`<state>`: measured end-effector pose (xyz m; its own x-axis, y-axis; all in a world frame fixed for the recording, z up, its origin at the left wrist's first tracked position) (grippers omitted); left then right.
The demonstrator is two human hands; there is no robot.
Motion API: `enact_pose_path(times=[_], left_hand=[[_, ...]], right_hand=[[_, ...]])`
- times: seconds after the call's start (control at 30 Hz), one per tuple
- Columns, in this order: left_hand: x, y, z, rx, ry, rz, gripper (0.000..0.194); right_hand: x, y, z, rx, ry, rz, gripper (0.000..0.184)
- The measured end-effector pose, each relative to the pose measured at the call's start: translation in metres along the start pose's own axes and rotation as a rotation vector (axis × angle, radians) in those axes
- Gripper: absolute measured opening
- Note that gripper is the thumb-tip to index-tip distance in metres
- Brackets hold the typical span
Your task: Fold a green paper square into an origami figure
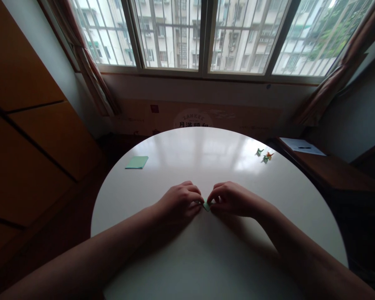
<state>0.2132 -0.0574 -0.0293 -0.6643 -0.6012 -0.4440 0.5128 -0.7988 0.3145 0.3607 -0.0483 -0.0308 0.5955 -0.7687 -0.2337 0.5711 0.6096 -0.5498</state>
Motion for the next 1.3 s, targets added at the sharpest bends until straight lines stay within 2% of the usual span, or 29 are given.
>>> enact_pose_path(times=[0.13,0.4,0.57,0.67,0.83,1.07,1.23,1.3], left_hand=[[0.0,0.004,-0.002,-0.05,-0.029,0.011,0.015],[-0.001,0.009,-0.013,-0.141,0.031,-0.058,0.012],[-0.002,0.012,-0.014,-0.144,0.067,-0.083,0.021],[-0.002,0.008,-0.007,-0.123,0.1,-0.029,0.017],[-0.004,-0.014,0.009,-0.058,0.149,0.118,0.01],[-0.003,-0.022,0.01,0.012,0.045,0.154,0.009],[-0.001,-0.026,0.01,-0.019,0.039,0.209,0.013],[-0.001,-0.029,0.011,-0.025,0.051,0.236,0.013]], right_hand=[[0.0,0.004,-0.001,-0.048,-0.038,-0.012,0.017],[0.002,0.009,0.0,-0.086,-0.065,-0.046,0.023],[0.001,0.007,0.001,-0.096,-0.064,-0.048,0.024],[0.0,0.003,0.002,-0.051,-0.038,-0.05,0.021],[0.0,-0.006,0.001,0.062,0.003,-0.015,0.016],[0.001,-0.008,-0.001,0.133,0.045,0.01,0.013],[-0.001,-0.004,-0.002,0.118,0.089,-0.065,0.034],[-0.001,-0.003,-0.004,0.12,0.073,-0.071,0.035]])
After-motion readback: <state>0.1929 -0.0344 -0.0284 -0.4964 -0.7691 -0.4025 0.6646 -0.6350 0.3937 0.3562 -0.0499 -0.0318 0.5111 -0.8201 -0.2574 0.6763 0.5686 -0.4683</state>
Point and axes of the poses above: each hand's wrist, its own x-axis away from the middle knuckle, its own z-axis out of the back of the hand, y = z × x, the point moved 6 cm from there along -x, towards the middle knuckle, and after that the axes turned 11 degrees about y, right-handed, at the moved point
